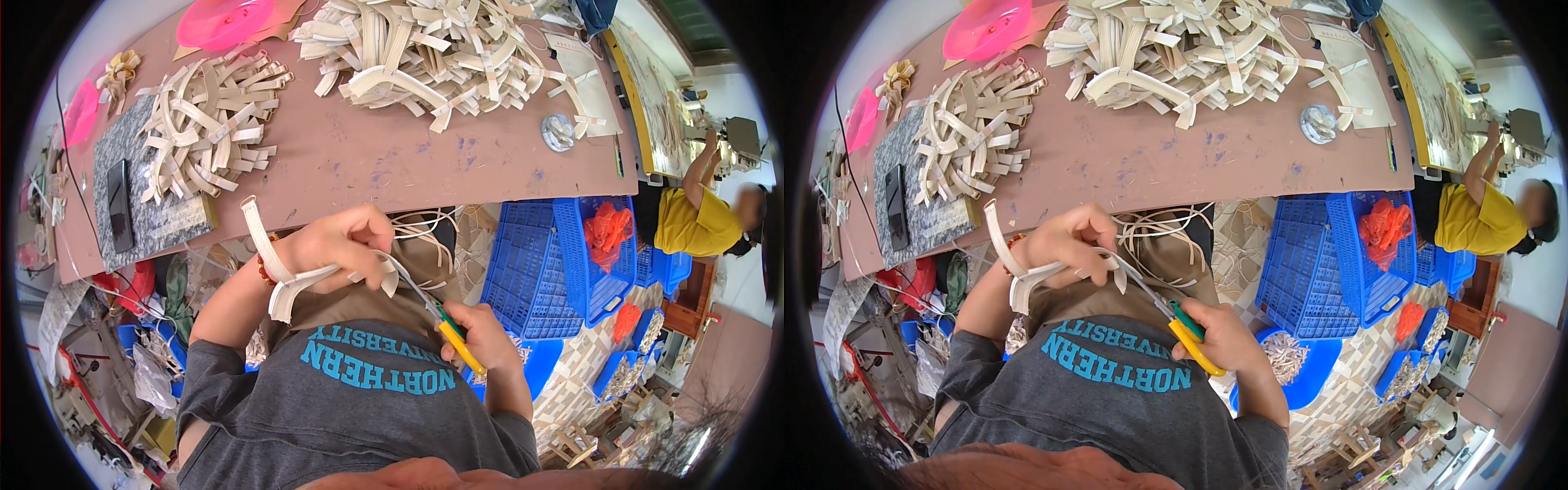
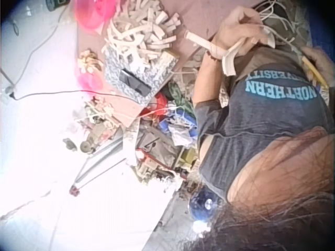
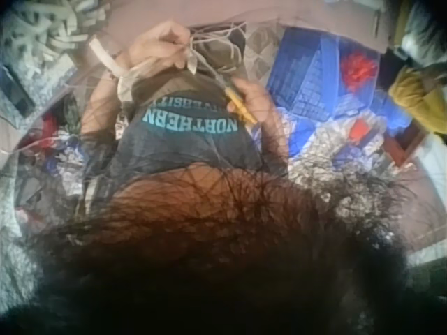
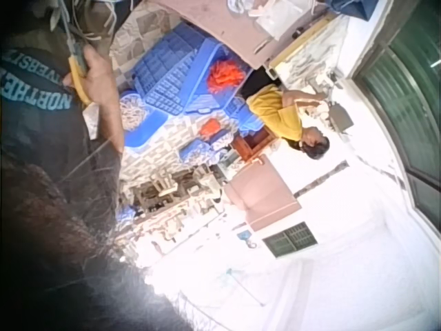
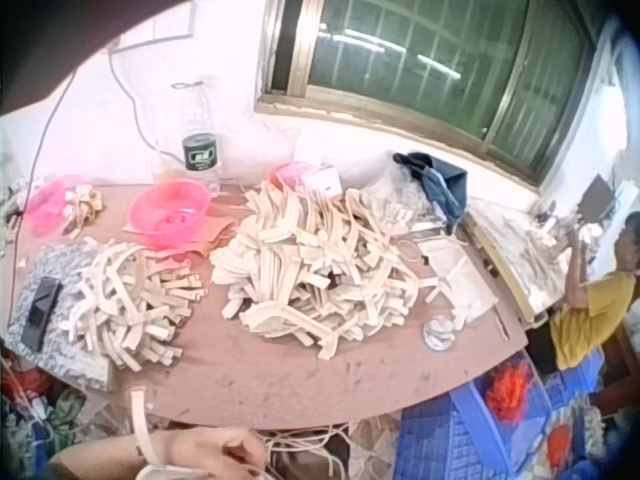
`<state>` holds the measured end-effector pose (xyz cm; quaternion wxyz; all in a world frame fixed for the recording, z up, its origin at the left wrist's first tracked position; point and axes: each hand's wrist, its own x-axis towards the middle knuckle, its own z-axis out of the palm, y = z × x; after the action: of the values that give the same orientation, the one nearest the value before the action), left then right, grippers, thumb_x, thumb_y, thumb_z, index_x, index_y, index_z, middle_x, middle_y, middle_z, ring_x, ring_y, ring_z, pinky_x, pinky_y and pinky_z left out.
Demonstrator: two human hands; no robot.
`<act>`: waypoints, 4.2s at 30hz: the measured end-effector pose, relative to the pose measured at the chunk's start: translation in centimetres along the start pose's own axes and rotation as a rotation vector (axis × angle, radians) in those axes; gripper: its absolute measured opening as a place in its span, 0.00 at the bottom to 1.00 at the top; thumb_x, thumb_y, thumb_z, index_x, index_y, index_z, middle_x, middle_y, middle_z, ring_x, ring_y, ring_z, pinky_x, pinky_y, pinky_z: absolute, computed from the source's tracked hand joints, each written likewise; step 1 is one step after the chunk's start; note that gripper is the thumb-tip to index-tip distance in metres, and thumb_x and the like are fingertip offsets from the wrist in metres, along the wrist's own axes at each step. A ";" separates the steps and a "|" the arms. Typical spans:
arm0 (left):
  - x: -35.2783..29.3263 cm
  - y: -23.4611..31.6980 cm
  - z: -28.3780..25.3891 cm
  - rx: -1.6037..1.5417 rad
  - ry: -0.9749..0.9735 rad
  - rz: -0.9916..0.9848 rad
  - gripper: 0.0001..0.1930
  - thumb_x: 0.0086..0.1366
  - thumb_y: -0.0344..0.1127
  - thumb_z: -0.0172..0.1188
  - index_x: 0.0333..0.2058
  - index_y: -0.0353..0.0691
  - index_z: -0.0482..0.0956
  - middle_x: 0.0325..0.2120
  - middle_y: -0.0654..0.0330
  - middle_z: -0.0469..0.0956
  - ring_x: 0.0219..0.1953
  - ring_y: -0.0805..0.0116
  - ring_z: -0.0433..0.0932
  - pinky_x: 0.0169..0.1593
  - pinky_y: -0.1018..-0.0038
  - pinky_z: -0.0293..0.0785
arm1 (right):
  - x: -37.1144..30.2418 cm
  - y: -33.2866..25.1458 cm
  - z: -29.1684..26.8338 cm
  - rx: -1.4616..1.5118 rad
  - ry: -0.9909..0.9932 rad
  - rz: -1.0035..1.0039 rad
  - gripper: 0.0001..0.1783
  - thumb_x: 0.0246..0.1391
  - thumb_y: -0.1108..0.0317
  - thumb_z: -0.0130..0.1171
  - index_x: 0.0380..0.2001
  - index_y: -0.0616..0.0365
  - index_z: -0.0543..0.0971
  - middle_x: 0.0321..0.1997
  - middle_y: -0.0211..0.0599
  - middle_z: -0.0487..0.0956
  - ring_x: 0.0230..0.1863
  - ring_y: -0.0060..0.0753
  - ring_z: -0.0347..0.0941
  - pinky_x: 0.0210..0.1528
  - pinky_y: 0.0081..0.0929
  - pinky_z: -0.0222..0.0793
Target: The person uses yellow-handled scissors to cut beige fabric strips into smaller pieces. They hold the fabric in their left hand and cut it with their right hand, dropping the cut pieces onto a pile on the table. The person occasionally pauses to adjust the fabric or touch their face.
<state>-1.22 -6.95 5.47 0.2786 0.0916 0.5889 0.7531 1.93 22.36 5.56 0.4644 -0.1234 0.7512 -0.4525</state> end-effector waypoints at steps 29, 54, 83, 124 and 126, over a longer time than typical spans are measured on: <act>0.4 -5.4 0.9 -0.238 0.178 0.322 0.06 0.57 0.22 0.59 0.35 0.34 0.73 0.31 0.61 0.76 0.35 0.76 0.75 0.39 0.79 0.73 | 1.0 -0.1 2.2 -0.258 0.265 -0.092 0.28 0.28 0.52 0.74 0.27 0.55 0.69 0.20 0.38 0.75 0.24 0.48 0.74 0.27 0.35 0.68; 0.9 -5.2 2.0 0.342 0.404 0.477 0.09 0.56 0.19 0.53 0.29 0.40 0.80 0.31 0.66 0.67 0.35 0.71 0.65 0.42 0.79 0.63 | 2.1 -1.0 2.7 -0.397 0.502 -0.060 0.26 0.27 0.59 0.74 0.27 0.57 0.70 0.17 0.34 0.70 0.17 0.32 0.68 0.23 0.27 0.66; 0.8 -5.0 1.9 0.141 0.342 0.593 0.05 0.54 0.23 0.56 0.26 0.41 0.79 0.32 0.63 0.67 0.36 0.73 0.67 0.40 0.78 0.64 | 2.5 0.5 4.0 0.338 0.125 -0.181 0.33 0.41 0.38 0.60 0.33 0.60 0.69 0.23 0.24 0.67 0.24 0.14 0.61 0.27 0.13 0.57; -0.1 -4.8 1.8 0.161 0.248 0.409 0.08 0.55 0.20 0.55 0.24 0.41 0.78 0.30 0.65 0.70 0.33 0.75 0.67 0.38 0.79 0.64 | 3.3 3.1 4.1 0.401 -0.047 -0.181 0.38 0.44 0.31 0.53 0.35 0.59 0.67 0.22 0.27 0.67 0.24 0.16 0.61 0.28 0.16 0.58; -0.2 -4.7 1.8 0.105 0.195 0.407 0.07 0.55 0.20 0.56 0.24 0.41 0.78 0.31 0.66 0.70 0.33 0.75 0.67 0.38 0.79 0.64 | 3.3 2.5 3.9 0.472 -0.075 -0.183 0.38 0.43 0.30 0.52 0.35 0.59 0.67 0.23 0.27 0.67 0.25 0.16 0.61 0.28 0.16 0.59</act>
<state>1.28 -4.87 1.61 0.0576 0.1495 0.6208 0.7674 3.93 19.51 1.05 0.4651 -0.0956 0.5926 -0.6506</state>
